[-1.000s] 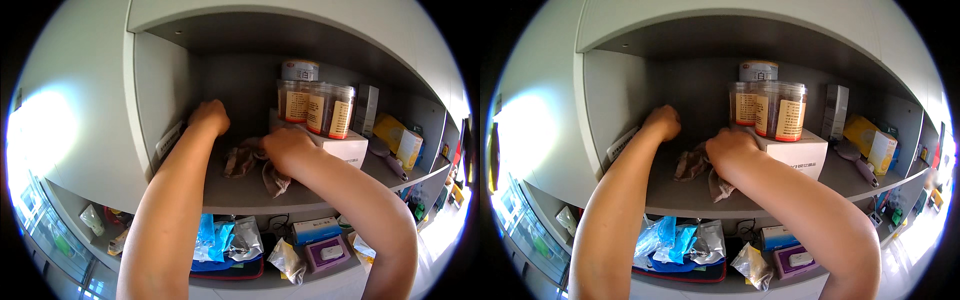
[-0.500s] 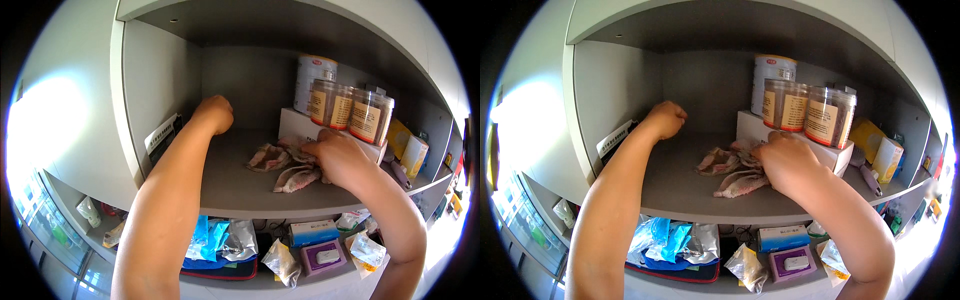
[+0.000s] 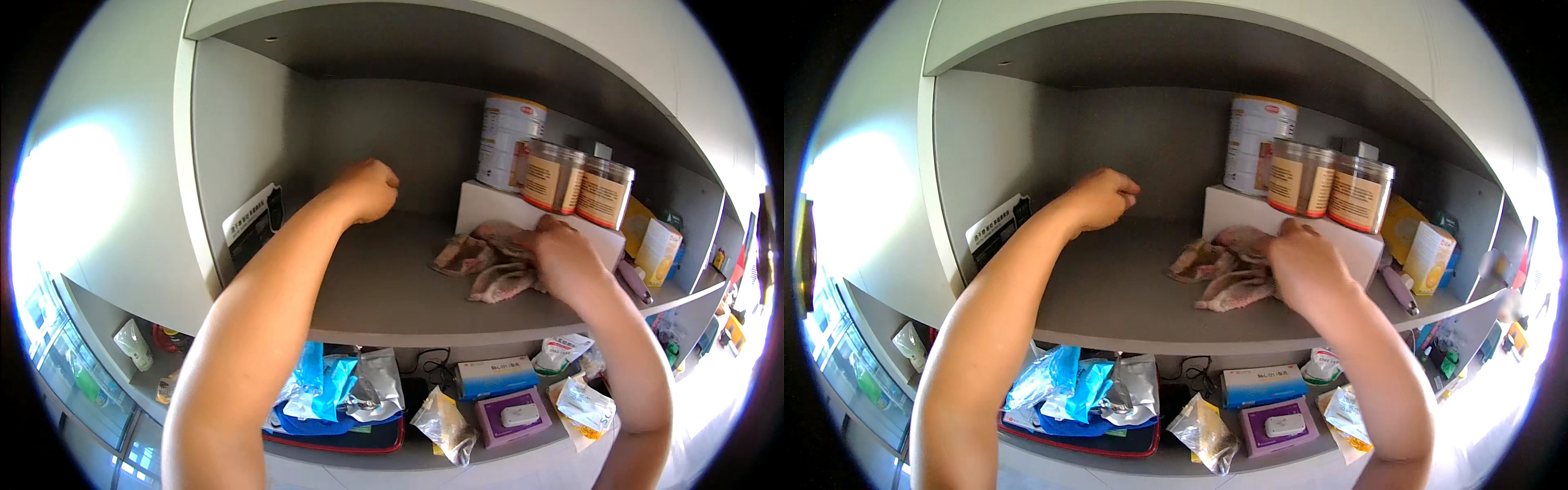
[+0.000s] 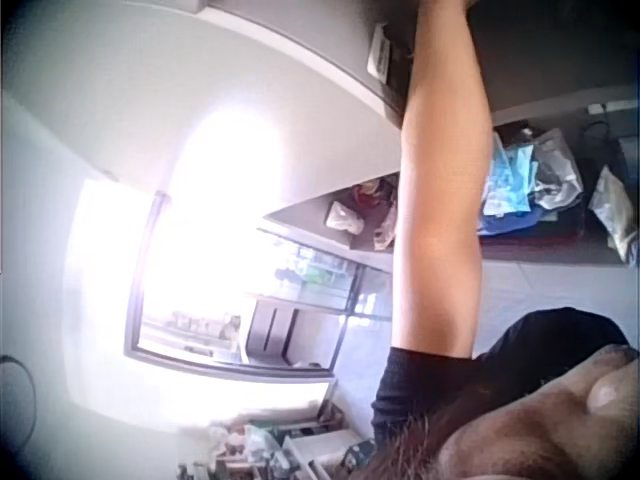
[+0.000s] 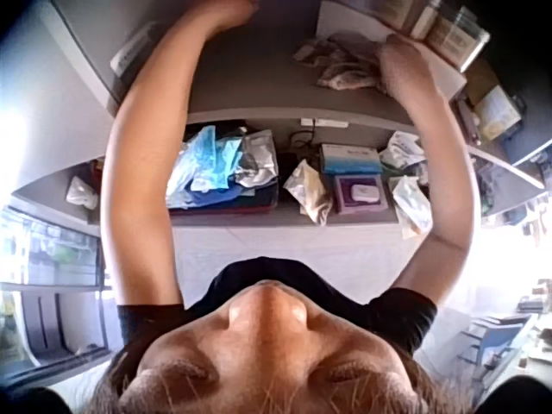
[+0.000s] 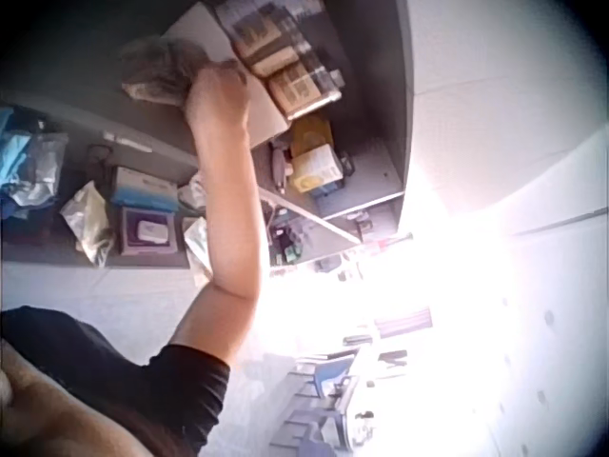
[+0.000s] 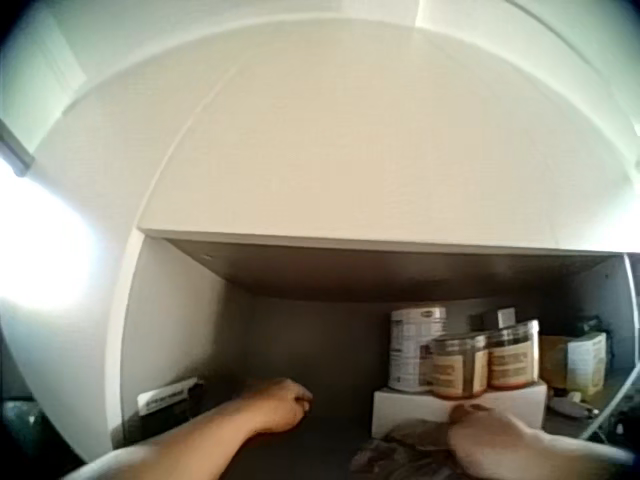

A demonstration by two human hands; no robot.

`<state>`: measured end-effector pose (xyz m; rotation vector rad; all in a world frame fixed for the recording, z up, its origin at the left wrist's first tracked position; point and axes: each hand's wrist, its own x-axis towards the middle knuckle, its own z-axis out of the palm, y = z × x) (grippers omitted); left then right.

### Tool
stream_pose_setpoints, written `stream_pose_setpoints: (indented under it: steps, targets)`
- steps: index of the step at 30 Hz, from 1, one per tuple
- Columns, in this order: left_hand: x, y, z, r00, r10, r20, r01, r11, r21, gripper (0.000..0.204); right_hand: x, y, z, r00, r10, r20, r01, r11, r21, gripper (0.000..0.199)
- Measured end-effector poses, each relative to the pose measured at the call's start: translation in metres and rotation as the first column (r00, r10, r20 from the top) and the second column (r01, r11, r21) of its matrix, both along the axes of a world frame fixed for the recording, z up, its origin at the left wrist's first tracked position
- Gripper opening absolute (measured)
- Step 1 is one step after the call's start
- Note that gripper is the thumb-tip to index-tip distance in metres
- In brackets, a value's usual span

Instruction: The person wipes a shelf with a cloth, picks up several packages and a white object, and wipes an individual box and package before placing them back on the shelf.

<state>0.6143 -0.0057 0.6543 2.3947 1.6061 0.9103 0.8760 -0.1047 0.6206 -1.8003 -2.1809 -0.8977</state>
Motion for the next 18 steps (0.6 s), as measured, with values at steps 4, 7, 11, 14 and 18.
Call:
stream_pose_setpoints:
  steps: [4,7,11,14,18]
  targets:
    - [0.043,0.004,0.004,0.979,-0.147,0.142,0.175,0.961,-0.212,0.043,-0.013,0.019,-0.014,0.999,0.01,0.043,-0.014,0.996,0.092,0.025]
    - [0.077,0.023,0.013,0.996,0.033,0.086,0.006,0.912,-0.41,0.041,-0.02,0.024,-0.018,0.999,0.038,-0.016,-0.035,0.987,0.159,0.033]
    - [0.095,0.043,-0.006,0.953,-0.096,0.286,0.203,0.906,-0.372,0.041,-0.014,0.019,-0.019,0.968,0.129,-0.216,-0.081,0.973,0.217,0.039]
    - [0.094,0.026,-0.004,0.921,-0.113,0.373,0.274,0.868,-0.413,0.049,-0.008,0.017,-0.02,0.941,0.179,-0.288,-0.1,0.958,0.268,0.039]
    - [0.09,-0.007,0.0,0.88,-0.235,0.413,0.418,0.795,-0.44,0.059,-0.01,0.021,-0.018,0.91,0.223,-0.351,-0.126,0.952,0.278,0.035]
